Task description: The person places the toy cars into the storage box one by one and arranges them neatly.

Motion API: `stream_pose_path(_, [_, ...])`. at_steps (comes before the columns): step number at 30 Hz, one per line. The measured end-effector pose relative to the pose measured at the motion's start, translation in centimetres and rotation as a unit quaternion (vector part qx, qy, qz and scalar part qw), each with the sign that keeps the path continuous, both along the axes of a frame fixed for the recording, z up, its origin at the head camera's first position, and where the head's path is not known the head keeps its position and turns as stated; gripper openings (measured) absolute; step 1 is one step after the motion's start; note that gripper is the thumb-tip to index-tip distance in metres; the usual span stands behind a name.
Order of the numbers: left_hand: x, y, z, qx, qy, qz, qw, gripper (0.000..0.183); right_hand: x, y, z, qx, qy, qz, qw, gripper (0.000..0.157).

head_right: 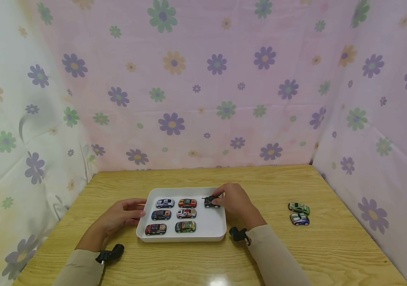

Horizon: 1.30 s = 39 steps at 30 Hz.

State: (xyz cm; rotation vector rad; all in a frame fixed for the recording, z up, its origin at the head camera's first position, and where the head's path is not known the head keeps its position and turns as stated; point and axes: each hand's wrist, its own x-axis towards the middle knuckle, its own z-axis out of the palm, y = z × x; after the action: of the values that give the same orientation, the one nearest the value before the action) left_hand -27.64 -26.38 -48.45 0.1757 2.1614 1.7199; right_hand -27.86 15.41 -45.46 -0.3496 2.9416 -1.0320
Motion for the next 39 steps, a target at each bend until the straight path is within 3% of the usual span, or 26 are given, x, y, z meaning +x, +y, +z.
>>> stream_pose_path(16, [0.1,0.0,0.1,-0.004,0.003,0.008,1.0,0.066,-0.1,-0.2,0.2,0.007,-0.009,-0.004,1.0,0.017])
stream_pose_path(27, [0.1,0.2,0.0,0.002,-0.001,0.001,1.0,0.067,0.1,0.3,0.1,0.019,0.008,0.002,1.0,0.022])
stream_pose_path(39, [0.1,-0.5,0.1,0.021,0.014,-0.058,0.998,0.083,0.6,3.0,1.7,0.022,0.043,0.027,0.998,0.028])
